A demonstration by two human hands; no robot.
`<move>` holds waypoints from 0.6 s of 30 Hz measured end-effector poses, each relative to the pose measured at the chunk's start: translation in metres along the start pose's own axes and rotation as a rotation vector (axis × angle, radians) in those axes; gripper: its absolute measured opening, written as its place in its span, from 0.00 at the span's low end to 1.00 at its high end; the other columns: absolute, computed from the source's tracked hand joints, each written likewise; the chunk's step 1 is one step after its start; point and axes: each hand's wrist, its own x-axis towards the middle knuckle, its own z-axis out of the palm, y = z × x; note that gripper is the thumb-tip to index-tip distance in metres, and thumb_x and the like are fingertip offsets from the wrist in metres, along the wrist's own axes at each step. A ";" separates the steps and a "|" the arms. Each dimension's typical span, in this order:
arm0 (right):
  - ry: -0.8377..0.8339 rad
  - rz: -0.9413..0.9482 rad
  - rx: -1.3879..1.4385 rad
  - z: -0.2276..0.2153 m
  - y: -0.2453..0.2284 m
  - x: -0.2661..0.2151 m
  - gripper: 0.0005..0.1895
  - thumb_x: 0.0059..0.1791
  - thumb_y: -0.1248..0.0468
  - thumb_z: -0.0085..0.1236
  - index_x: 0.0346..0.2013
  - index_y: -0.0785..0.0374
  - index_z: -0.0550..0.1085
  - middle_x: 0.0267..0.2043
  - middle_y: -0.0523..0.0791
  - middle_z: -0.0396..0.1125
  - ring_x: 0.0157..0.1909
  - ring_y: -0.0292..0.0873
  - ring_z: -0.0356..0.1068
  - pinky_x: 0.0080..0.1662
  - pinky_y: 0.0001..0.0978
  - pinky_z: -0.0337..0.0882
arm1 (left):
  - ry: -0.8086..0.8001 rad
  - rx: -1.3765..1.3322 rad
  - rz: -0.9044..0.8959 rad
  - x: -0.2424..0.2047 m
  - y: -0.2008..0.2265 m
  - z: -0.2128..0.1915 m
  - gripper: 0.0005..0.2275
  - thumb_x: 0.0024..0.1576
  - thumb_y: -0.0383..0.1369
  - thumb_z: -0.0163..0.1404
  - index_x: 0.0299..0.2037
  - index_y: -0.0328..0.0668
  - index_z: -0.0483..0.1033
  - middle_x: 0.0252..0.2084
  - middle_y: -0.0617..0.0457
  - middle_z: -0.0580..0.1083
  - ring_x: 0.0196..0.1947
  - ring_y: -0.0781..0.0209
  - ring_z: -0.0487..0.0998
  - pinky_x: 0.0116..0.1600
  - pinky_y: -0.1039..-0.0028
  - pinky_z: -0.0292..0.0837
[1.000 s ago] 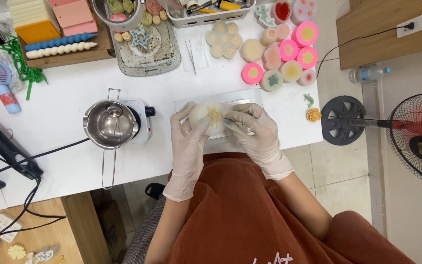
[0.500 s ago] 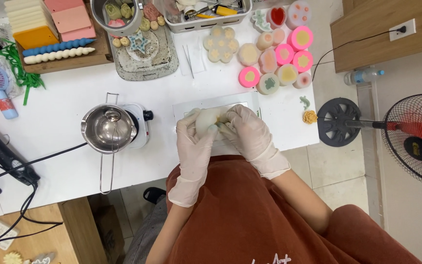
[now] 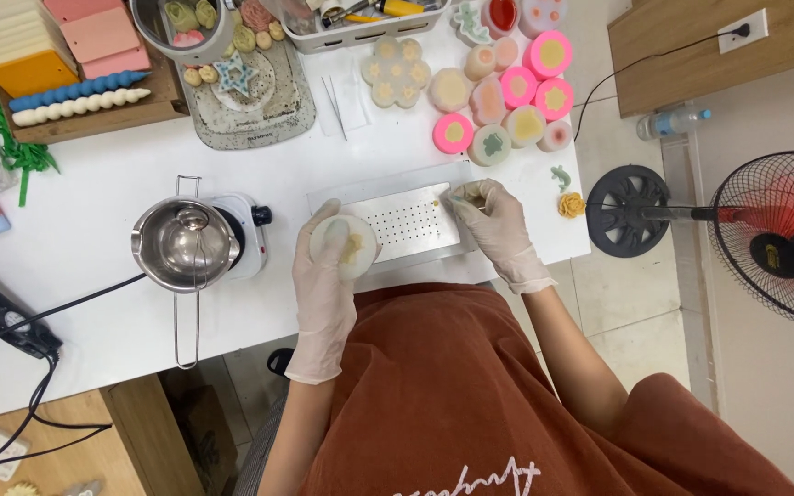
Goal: The person is seen unmolding and assembling decorative soaps in various shapes like roses and flowers.
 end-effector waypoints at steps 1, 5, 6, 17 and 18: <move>0.000 0.001 0.001 0.002 -0.001 0.002 0.09 0.50 0.64 0.64 0.40 0.66 0.76 0.36 0.39 0.70 0.37 0.29 0.65 0.42 0.21 0.69 | 0.001 0.001 -0.001 0.001 -0.003 -0.002 0.19 0.62 0.31 0.51 0.63 0.35 0.66 0.57 0.45 0.69 0.55 0.58 0.73 0.58 0.63 0.77; 0.038 0.053 -0.063 0.008 0.005 0.007 0.10 0.50 0.63 0.64 0.41 0.66 0.77 0.35 0.39 0.70 0.36 0.30 0.64 0.41 0.22 0.69 | 0.059 0.142 0.074 0.000 -0.013 -0.010 0.15 0.63 0.33 0.51 0.57 0.33 0.71 0.59 0.49 0.73 0.56 0.63 0.73 0.63 0.72 0.71; 0.047 0.047 -0.043 0.008 0.008 0.009 0.10 0.50 0.63 0.64 0.41 0.67 0.77 0.36 0.40 0.70 0.37 0.31 0.65 0.42 0.22 0.69 | 0.080 0.140 0.053 -0.001 -0.014 -0.011 0.13 0.65 0.32 0.50 0.56 0.32 0.73 0.56 0.48 0.74 0.54 0.63 0.73 0.61 0.73 0.71; 0.004 -0.023 -0.223 0.000 -0.010 0.006 0.08 0.52 0.63 0.61 0.39 0.66 0.82 0.43 0.44 0.71 0.42 0.34 0.69 0.46 0.26 0.70 | 0.079 0.323 0.071 -0.003 -0.004 -0.006 0.16 0.63 0.32 0.52 0.60 0.39 0.69 0.50 0.47 0.72 0.48 0.64 0.72 0.53 0.75 0.70; -0.008 -0.079 -0.313 0.000 -0.013 0.004 0.07 0.51 0.64 0.62 0.39 0.66 0.82 0.43 0.45 0.70 0.42 0.35 0.70 0.46 0.27 0.70 | 0.100 0.352 0.012 -0.005 0.002 0.000 0.19 0.63 0.32 0.51 0.65 0.43 0.68 0.47 0.46 0.71 0.44 0.63 0.70 0.47 0.75 0.67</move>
